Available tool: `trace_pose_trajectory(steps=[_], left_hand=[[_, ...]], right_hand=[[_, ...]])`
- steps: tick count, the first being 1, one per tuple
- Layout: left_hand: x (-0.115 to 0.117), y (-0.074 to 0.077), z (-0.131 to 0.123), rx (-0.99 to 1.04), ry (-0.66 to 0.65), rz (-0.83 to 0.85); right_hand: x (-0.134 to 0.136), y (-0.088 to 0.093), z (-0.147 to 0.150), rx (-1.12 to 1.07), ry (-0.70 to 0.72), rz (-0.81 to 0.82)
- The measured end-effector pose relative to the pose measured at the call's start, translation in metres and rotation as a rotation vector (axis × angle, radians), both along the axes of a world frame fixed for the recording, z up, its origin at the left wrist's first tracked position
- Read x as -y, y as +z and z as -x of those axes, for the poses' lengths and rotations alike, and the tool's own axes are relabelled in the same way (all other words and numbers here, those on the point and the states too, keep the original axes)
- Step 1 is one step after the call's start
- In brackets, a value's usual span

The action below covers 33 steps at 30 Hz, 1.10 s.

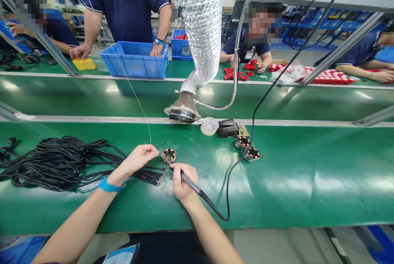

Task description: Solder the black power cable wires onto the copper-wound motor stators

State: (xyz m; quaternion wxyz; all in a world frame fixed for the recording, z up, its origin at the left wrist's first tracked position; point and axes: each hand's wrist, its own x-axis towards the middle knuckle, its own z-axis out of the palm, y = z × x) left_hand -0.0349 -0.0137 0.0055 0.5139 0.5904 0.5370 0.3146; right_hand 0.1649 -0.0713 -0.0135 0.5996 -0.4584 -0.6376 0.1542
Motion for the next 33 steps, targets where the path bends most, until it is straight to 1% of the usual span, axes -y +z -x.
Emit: trace_pose_trajectory(steps=[4, 12, 21, 27, 33], left_hand=[[0.000, 0.000, 0.000, 0.001, -0.003, 0.003], [0.000, 0.002, -0.001, -0.003, -0.001, 0.004], [0.002, 0.009, -0.003, 0.010, 0.000, 0.014], [0.003, 0.012, -0.004, 0.011, 0.012, 0.045], [0.000, 0.021, 0.008, 0.029, -0.061, 0.122]], right_hand=[[0.000, -0.004, -0.002, -0.034, -0.014, 0.026], [-0.001, 0.000, 0.000, 0.004, -0.029, -0.002], [-0.001, -0.001, 0.000, -0.009, -0.032, 0.011], [-0.002, -0.004, 0.000, 0.000, -0.060, -0.006], [-0.003, 0.000, 0.000, -0.001, -0.067, -0.025]])
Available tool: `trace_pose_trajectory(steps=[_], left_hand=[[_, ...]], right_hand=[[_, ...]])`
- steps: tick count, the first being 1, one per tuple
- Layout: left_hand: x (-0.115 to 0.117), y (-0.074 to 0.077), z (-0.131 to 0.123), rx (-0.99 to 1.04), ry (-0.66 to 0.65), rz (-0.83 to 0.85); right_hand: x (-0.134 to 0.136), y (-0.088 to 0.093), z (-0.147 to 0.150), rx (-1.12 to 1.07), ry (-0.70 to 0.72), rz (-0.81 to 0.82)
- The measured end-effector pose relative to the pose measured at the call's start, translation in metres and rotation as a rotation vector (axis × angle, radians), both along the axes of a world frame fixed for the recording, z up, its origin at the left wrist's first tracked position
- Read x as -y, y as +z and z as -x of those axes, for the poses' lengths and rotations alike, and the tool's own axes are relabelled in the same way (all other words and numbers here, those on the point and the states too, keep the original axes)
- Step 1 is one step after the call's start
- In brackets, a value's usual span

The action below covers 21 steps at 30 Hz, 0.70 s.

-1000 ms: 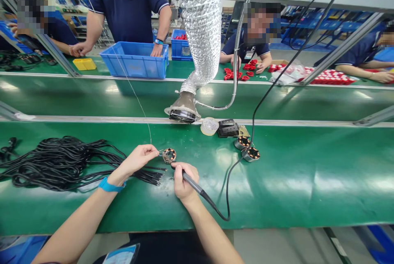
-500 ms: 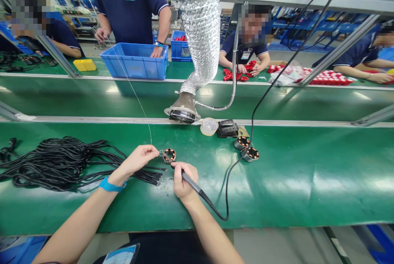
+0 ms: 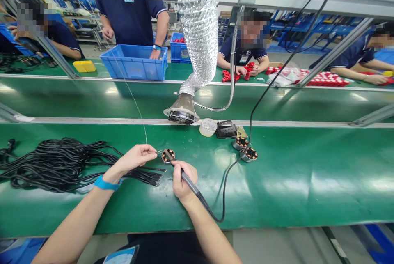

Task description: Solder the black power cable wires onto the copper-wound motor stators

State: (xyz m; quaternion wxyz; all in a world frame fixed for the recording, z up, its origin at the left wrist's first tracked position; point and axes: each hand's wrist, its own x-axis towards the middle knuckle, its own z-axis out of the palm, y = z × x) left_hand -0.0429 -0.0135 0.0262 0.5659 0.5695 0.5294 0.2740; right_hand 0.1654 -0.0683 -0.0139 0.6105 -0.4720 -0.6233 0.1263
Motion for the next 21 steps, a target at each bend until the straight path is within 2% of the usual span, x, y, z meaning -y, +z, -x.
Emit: trace_pose_trajectory(steps=[4, 8, 14, 18, 21], left_hand=[[-0.004, -0.004, 0.007, 0.051, 0.016, 0.027], [-0.007, -0.010, 0.002, 0.158, 0.086, 0.077], [-0.004, -0.016, -0.013, 0.077, 0.206, 0.040], [-0.004, -0.025, -0.016, 0.090, 0.216, -0.011], [-0.005, -0.031, -0.015, 0.111, 0.205, -0.027]], right_hand=[[0.001, 0.003, 0.000, -0.011, -0.003, 0.005], [0.002, 0.003, -0.001, -0.001, -0.003, -0.001], [0.002, 0.006, 0.000, 0.008, -0.003, -0.016], [0.002, 0.011, 0.001, 0.012, 0.011, -0.024], [-0.004, 0.009, 0.005, 0.019, 0.093, -0.024]])
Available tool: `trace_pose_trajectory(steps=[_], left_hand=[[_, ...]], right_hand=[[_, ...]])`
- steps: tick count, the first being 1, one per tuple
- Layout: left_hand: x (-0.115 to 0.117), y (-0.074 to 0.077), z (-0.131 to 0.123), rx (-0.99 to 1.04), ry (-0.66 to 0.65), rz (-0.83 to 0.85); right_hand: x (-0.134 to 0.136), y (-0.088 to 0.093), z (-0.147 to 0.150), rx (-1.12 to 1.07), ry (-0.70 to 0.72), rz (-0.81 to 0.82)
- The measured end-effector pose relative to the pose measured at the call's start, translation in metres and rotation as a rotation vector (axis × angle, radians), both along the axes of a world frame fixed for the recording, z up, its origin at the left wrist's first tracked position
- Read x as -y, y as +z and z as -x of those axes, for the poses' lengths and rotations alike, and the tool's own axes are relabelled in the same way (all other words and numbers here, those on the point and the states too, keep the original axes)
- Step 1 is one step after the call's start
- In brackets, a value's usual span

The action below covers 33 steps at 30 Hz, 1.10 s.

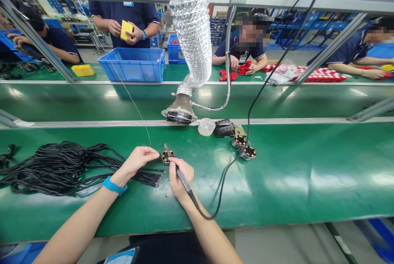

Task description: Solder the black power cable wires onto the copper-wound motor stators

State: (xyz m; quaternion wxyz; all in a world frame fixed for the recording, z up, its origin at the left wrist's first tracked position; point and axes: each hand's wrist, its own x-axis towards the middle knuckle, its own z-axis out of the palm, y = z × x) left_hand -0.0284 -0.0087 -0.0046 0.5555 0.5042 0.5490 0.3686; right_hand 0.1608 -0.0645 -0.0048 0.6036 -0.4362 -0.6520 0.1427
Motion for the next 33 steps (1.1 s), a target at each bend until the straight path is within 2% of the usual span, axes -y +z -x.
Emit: trace_pose_trajectory(steps=[6, 11, 15, 19, 23, 27, 30, 33], left_hand=[[0.001, 0.005, 0.001, -0.038, -0.047, -0.014], [0.004, 0.016, 0.003, -0.046, -0.176, -0.023], [0.006, 0.014, 0.002, 0.088, -0.249, 0.136], [0.004, 0.005, -0.001, 0.345, -0.200, 0.192], [0.000, 0.003, -0.001, 0.398, -0.117, 0.138], [-0.004, 0.008, 0.001, 0.318, -0.090, 0.132], [-0.014, 0.013, 0.006, 0.278, -0.063, 0.144], [-0.036, 0.015, 0.016, 0.251, -0.033, 0.144]], right_hand=[[-0.022, -0.011, 0.012, 0.164, 0.141, 0.015], [-0.033, -0.019, 0.014, 0.175, 0.240, 0.074], [-0.034, -0.024, 0.016, 0.160, 0.267, 0.066], [-0.030, -0.025, 0.022, 0.096, 0.215, 0.092], [-0.025, -0.023, 0.029, 0.021, 0.215, 0.112], [-0.018, -0.007, 0.021, 0.052, 0.170, 0.045], [-0.007, 0.017, -0.001, 0.145, 0.067, -0.004], [0.010, 0.043, -0.033, 0.219, -0.049, -0.041]])
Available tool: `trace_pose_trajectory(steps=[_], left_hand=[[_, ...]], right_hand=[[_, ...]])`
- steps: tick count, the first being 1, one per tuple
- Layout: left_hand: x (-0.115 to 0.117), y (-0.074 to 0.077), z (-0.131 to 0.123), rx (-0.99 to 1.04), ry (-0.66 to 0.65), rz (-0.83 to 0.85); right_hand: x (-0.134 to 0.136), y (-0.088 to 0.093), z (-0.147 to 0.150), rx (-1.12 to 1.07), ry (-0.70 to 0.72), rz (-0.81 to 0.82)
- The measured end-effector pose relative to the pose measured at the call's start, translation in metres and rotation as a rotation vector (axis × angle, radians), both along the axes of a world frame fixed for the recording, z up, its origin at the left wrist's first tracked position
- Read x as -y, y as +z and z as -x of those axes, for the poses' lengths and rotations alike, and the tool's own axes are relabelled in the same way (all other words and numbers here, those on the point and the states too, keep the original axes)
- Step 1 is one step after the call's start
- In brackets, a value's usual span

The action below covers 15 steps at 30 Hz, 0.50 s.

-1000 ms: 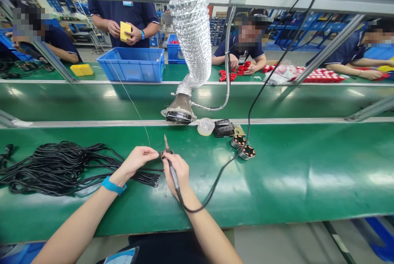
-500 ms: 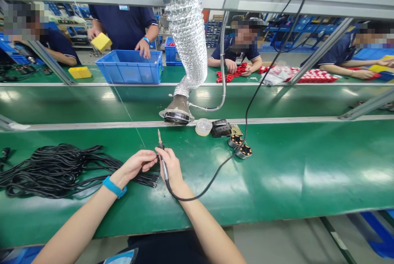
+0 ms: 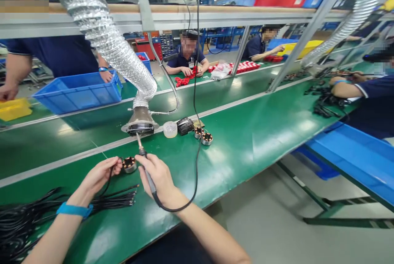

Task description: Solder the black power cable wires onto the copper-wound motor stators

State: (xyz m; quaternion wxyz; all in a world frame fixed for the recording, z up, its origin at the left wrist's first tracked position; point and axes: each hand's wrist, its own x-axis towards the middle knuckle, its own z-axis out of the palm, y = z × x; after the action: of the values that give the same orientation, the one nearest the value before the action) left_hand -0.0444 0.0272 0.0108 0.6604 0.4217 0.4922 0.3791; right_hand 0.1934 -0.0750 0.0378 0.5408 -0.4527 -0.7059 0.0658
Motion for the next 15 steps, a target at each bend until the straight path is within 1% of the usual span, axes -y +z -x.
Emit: trace_pose_trajectory(steps=[2, 5, 8, 9, 10, 12, 13, 14, 15], left_hand=[[-0.020, 0.001, 0.008, -0.012, 0.022, -0.014], [-0.051, 0.000, 0.019, -0.033, 0.102, -0.040], [-0.070, 0.002, 0.026, -0.079, 0.196, -0.052], [-0.071, 0.004, 0.028, -0.110, 0.256, -0.069], [-0.070, 0.006, 0.030, -0.144, 0.342, -0.110], [-0.058, 0.011, 0.030, -0.213, 0.535, -0.259], [-0.049, 0.013, 0.029, -0.242, 0.592, -0.346], [-0.037, 0.014, 0.027, -0.273, 0.598, -0.424], [-0.024, 0.015, 0.024, -0.308, 0.558, -0.476]], right_hand=[[0.012, 0.014, -0.024, 0.033, -0.077, -0.042], [0.031, 0.029, -0.061, 0.129, -0.213, -0.123], [0.052, 0.039, -0.101, 0.269, -0.388, -0.218], [0.058, 0.040, -0.115, 0.312, -0.454, -0.242], [0.062, 0.039, -0.129, 0.348, -0.530, -0.277], [0.065, 0.035, -0.159, 0.386, -0.646, -0.294], [0.062, 0.030, -0.173, 0.394, -0.663, -0.278], [0.058, 0.024, -0.186, 0.400, -0.663, -0.247], [0.051, 0.017, -0.198, 0.408, -0.654, -0.207]])
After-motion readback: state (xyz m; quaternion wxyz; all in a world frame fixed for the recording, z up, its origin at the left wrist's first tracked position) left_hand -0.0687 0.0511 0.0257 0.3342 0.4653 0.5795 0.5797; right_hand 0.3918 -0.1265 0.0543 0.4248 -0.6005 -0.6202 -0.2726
